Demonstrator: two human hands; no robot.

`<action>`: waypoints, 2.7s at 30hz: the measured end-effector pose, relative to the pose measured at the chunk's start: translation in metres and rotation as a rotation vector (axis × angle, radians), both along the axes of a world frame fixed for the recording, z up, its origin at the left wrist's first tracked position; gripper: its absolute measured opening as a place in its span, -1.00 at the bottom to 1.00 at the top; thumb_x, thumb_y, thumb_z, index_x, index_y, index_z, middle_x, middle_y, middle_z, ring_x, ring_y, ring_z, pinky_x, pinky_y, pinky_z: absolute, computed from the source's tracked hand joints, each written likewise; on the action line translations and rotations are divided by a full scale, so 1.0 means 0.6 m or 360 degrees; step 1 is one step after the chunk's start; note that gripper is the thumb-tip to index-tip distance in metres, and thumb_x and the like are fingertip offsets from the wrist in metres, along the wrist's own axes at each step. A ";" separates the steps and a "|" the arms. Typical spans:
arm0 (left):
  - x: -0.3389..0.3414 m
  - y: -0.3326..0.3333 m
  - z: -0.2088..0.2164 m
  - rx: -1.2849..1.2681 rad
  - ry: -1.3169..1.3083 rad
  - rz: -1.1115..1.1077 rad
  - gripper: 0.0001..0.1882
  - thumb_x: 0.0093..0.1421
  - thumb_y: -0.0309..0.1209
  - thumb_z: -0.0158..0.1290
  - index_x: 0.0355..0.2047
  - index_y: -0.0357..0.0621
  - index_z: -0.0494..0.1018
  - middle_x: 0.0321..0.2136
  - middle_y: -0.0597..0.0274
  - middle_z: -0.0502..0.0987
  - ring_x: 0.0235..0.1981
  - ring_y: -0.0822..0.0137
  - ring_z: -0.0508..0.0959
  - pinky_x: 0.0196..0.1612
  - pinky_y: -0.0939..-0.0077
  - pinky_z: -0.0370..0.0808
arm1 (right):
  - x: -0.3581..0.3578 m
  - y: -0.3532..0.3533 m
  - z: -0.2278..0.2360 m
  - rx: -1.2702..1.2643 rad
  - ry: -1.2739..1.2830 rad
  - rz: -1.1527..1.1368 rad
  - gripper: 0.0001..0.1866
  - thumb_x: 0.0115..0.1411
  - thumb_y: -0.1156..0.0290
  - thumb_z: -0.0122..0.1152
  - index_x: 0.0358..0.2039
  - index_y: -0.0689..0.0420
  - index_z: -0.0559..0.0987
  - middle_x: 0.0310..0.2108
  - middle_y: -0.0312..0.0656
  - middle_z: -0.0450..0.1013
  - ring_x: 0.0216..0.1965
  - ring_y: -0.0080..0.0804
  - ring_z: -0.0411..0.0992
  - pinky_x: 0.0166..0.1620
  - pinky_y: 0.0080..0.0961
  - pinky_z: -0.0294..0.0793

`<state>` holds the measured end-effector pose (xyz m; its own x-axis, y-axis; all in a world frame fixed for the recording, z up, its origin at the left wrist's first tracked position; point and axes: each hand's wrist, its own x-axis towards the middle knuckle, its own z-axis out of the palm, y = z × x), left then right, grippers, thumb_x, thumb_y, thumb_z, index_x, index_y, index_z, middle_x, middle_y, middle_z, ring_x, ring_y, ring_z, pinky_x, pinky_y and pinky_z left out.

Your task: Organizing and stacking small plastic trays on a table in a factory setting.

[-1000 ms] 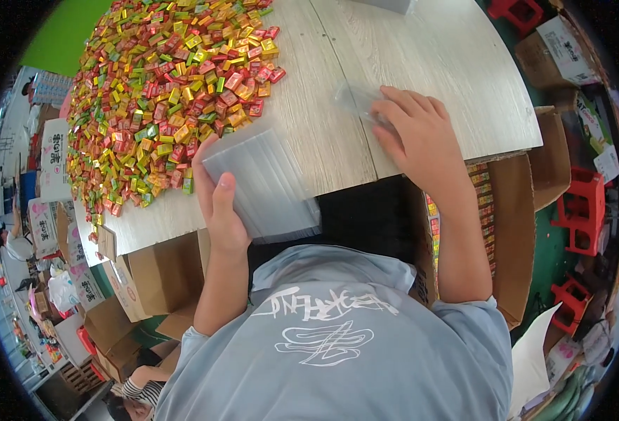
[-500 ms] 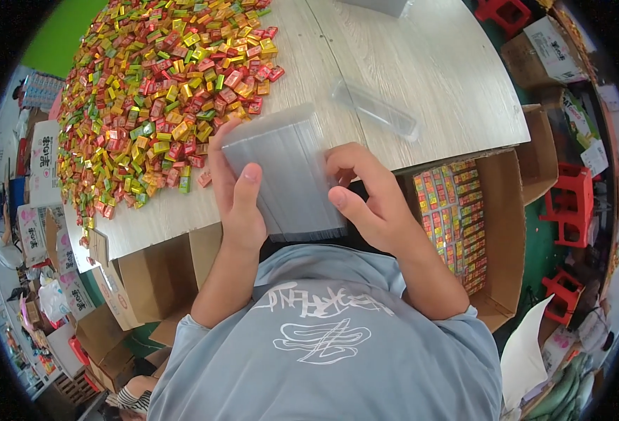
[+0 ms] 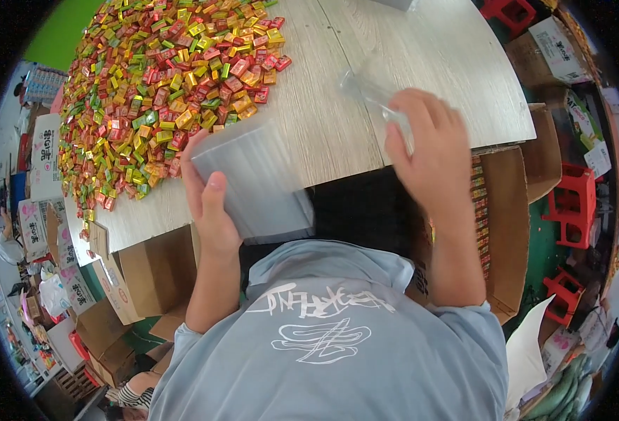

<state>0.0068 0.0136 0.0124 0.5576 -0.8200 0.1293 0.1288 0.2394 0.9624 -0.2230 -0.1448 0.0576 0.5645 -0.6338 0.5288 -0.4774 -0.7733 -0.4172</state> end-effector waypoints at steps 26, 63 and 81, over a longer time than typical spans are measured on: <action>-0.023 -0.038 -0.011 0.0129 -0.0198 -0.0103 -0.34 0.20 -0.36 0.08 0.26 -0.29 0.13 0.18 0.12 0.18 0.24 0.29 0.15 0.31 0.41 0.00 | -0.016 -0.057 -0.002 0.0319 0.0526 0.0093 -0.78 0.19 0.34 0.18 -0.17 0.13 0.48 -0.07 -0.10 0.48 -0.05 -0.04 0.42 0.06 -0.27 0.34; -0.031 -0.014 0.016 -0.0144 0.0099 -0.0186 -0.33 0.26 -0.40 0.07 0.29 -0.23 0.04 0.10 0.12 0.22 0.10 0.34 0.28 0.20 0.43 0.23 | 0.064 0.111 -0.063 0.1721 -0.0766 0.0861 -0.64 0.40 0.04 -0.05 -0.22 0.12 0.28 -0.25 -0.34 0.12 -0.23 -0.57 0.09 -0.10 -0.63 0.10; -0.071 -0.031 0.019 0.0029 0.0032 -0.0244 -0.28 0.24 -0.38 0.11 0.31 -0.22 0.01 0.11 0.11 0.20 0.09 0.35 0.28 0.18 0.45 0.24 | 0.021 0.087 -0.072 0.1553 -0.0931 0.0871 -0.58 0.40 0.06 -0.11 -0.37 0.21 0.33 -0.35 -0.27 0.20 -0.30 -0.49 0.15 -0.17 -0.59 0.16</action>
<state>-0.0355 -0.0052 0.0239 0.4282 -0.8977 0.1039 0.1818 0.1982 0.9631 -0.2102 -0.0928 0.0144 0.7160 -0.6583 0.2326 0.2558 -0.0627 -0.9647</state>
